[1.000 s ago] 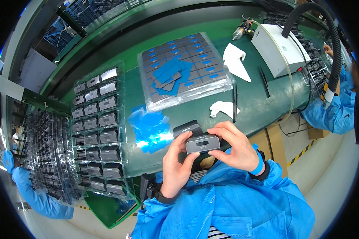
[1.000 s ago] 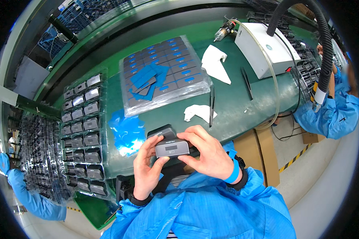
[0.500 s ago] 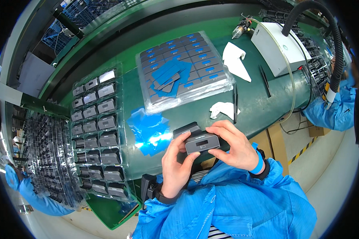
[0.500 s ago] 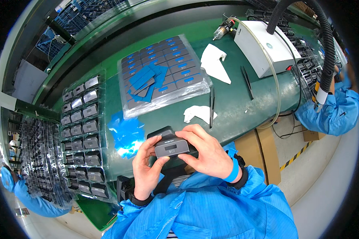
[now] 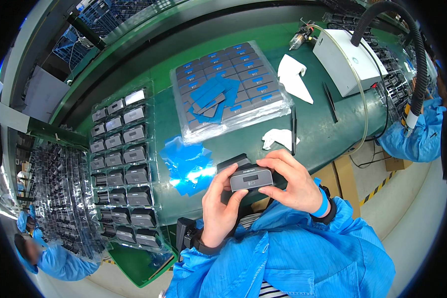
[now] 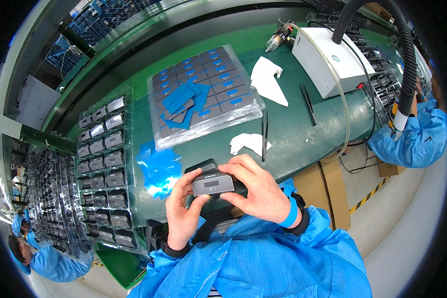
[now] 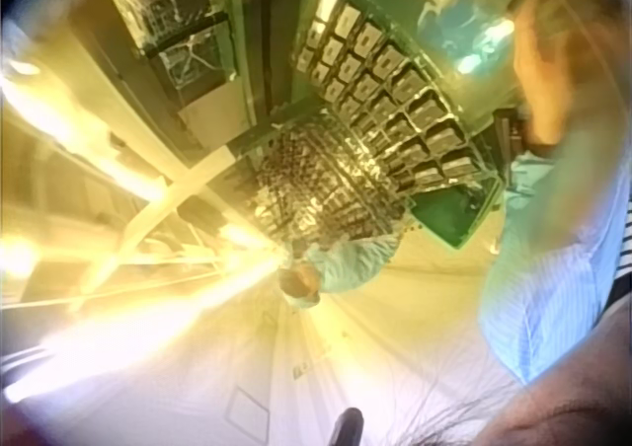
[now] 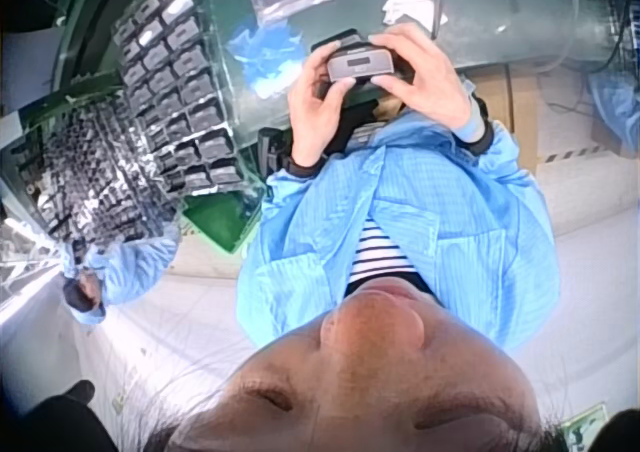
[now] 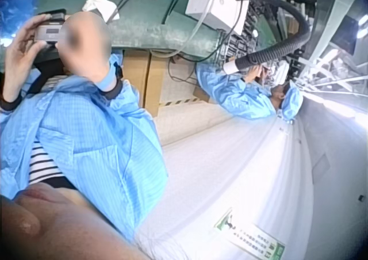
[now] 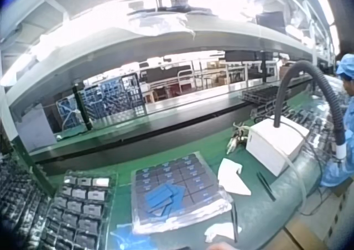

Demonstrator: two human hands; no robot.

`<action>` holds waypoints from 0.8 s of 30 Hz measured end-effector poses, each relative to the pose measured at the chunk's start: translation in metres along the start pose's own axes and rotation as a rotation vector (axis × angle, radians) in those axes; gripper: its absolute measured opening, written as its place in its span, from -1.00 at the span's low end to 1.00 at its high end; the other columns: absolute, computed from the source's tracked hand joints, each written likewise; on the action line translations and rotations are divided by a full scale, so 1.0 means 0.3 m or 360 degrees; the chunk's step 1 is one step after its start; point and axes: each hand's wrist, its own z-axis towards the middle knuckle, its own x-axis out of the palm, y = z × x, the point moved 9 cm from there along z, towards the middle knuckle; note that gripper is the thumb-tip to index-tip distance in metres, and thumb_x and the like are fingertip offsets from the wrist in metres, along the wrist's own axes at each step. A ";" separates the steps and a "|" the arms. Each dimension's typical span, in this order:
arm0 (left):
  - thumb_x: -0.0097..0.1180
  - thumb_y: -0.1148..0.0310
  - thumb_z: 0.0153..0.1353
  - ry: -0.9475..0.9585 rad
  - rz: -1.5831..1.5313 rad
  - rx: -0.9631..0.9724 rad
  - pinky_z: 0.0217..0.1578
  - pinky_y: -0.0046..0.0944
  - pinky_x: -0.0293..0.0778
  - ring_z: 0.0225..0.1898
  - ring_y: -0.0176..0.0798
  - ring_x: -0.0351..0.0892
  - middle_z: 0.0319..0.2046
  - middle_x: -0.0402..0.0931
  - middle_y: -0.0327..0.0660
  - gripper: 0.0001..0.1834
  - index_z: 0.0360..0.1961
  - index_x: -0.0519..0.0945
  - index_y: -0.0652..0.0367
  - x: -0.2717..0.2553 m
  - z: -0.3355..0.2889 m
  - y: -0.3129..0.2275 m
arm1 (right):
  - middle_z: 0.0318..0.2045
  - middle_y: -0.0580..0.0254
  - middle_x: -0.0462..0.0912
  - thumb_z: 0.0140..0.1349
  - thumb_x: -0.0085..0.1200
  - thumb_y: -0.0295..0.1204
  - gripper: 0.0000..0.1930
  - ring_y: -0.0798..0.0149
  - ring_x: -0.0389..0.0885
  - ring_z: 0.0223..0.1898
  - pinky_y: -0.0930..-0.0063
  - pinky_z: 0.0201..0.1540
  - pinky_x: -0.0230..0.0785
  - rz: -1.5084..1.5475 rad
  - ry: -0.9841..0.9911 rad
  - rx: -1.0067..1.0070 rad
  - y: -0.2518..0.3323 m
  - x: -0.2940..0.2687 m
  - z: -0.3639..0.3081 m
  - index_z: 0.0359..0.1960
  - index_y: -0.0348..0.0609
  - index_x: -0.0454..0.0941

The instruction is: Manually assembling and inspecting small plastic electronic device housings on a factory production line.

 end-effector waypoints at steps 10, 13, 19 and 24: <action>0.24 0.63 -0.04 -0.0051 0.0096 0.0077 -0.06 -0.31 0.41 -0.07 -0.28 0.48 0.09 0.38 -0.08 -0.32 0.17 0.31 0.28 -0.017 -0.008 -0.011 | -0.12 0.08 0.43 -0.09 0.28 -0.54 -0.51 0.10 0.51 -0.11 0.38 -0.08 0.43 0.0097 -0.0045 -0.0003 0.003 -0.010 -0.002 -0.04 -0.22 0.46; 0.34 0.54 -0.13 -0.0285 0.0330 0.0249 -0.10 -0.32 0.36 -0.08 -0.29 0.44 0.07 0.33 -0.11 -0.23 0.18 0.31 0.23 -0.075 -0.010 -0.064 | -0.12 0.07 0.44 -0.11 0.29 -0.54 -0.52 0.12 0.49 -0.10 0.40 -0.06 0.38 -0.0078 -0.0259 -0.0053 0.009 -0.098 -0.006 -0.07 -0.23 0.48; 0.38 0.49 -0.21 -0.0217 0.0915 0.0341 -0.02 -0.18 0.32 -0.03 -0.08 0.39 0.06 0.33 -0.07 -0.21 0.14 0.34 0.22 -0.046 0.013 -0.090 | -0.13 0.15 0.45 -0.10 0.27 -0.45 -0.52 0.30 0.44 -0.16 0.49 -0.09 0.31 0.0218 -0.0579 0.0062 -0.101 -0.205 -0.056 -0.06 -0.27 0.48; 0.33 0.47 -0.14 -0.0178 0.1160 0.0403 0.02 -0.12 0.31 -0.01 0.02 0.36 -0.08 0.47 -0.07 -0.44 -0.02 0.49 0.25 -0.014 0.054 -0.054 | -0.12 0.17 0.43 -0.09 0.27 -0.43 -0.51 0.31 0.42 -0.16 0.49 -0.07 0.29 0.0323 -0.0591 0.0067 -0.096 -0.194 -0.084 -0.06 -0.28 0.47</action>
